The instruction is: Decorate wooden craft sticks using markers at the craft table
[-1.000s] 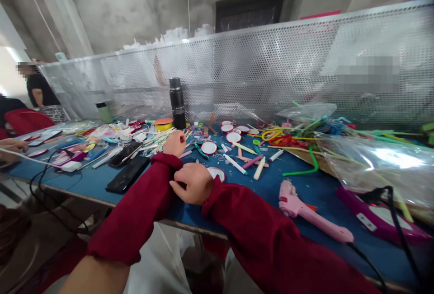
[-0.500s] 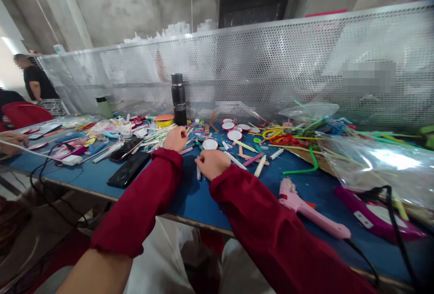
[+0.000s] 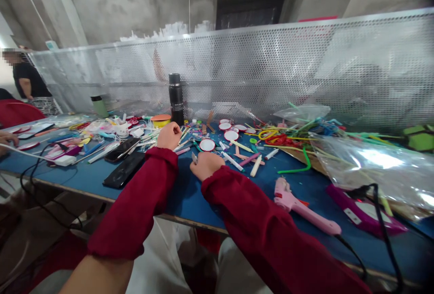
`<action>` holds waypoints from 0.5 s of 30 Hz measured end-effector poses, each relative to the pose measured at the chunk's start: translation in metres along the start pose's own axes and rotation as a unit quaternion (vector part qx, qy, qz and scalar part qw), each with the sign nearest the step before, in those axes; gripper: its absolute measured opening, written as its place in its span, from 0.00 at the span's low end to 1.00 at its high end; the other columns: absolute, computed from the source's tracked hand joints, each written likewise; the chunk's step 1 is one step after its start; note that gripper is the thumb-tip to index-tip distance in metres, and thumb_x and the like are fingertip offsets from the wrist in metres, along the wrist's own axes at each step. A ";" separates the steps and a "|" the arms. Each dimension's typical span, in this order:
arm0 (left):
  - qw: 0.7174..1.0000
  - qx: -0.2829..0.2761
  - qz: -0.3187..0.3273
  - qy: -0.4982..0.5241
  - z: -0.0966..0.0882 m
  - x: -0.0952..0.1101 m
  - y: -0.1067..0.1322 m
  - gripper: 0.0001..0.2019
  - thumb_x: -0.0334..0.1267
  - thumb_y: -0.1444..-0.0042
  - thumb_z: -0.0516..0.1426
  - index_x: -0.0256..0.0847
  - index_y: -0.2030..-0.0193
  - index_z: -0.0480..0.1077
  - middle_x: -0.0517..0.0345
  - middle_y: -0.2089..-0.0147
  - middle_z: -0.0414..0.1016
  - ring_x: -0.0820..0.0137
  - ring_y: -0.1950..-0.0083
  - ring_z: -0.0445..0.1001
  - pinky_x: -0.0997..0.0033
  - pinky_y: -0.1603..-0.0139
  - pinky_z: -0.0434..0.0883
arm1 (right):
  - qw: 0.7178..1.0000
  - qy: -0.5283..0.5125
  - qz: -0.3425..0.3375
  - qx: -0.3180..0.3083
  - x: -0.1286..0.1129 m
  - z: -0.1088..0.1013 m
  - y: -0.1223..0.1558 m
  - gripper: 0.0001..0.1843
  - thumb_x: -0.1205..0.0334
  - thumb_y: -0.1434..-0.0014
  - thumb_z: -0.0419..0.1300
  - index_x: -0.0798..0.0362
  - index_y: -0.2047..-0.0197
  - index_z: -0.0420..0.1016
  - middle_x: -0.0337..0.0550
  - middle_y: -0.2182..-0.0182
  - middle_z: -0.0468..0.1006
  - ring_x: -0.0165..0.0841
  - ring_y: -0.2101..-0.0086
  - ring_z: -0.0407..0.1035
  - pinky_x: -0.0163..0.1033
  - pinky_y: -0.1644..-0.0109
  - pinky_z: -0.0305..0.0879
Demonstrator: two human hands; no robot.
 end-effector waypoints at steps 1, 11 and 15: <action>1.000 -0.006 -0.007 -0.001 0.000 -0.001 0.000 0.02 0.31 0.49 0.56 0.41 0.71 0.66 0.60 0.72 0.69 0.72 0.70 0.67 0.72 0.67 0.61 | 1.000 0.007 0.017 -0.003 0.003 -0.004 -0.003 0.12 0.56 0.48 0.59 0.54 0.77 0.76 0.52 0.78 0.77 0.42 0.72 0.73 0.41 0.70 0.60; 0.988 -0.123 -0.036 -0.081 0.018 -0.019 0.001 0.09 0.38 0.48 0.60 0.41 0.61 0.76 0.53 0.61 0.79 0.66 0.62 0.73 0.70 0.62 0.66 | 0.960 -0.206 0.112 0.150 0.050 -0.075 -0.024 0.16 0.51 0.45 0.55 0.53 0.75 0.76 0.40 0.78 0.76 0.31 0.75 0.66 0.36 0.68 0.58; 0.985 -0.134 -0.029 -0.104 0.025 -0.022 0.000 0.06 0.36 0.47 0.59 0.41 0.65 0.78 0.49 0.61 0.79 0.62 0.60 0.75 0.66 0.57 0.68 | 0.943 -0.265 0.102 0.174 0.046 -0.078 -0.022 0.15 0.51 0.46 0.55 0.53 0.73 0.75 0.40 0.77 0.76 0.31 0.76 0.65 0.36 0.68 0.59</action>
Point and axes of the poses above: each hand's wrist, its own y-axis away from the middle knuckle, its own z-axis out of the palm, x = y × z, the point moved 3 cm from there along -y, towards the middle knuckle
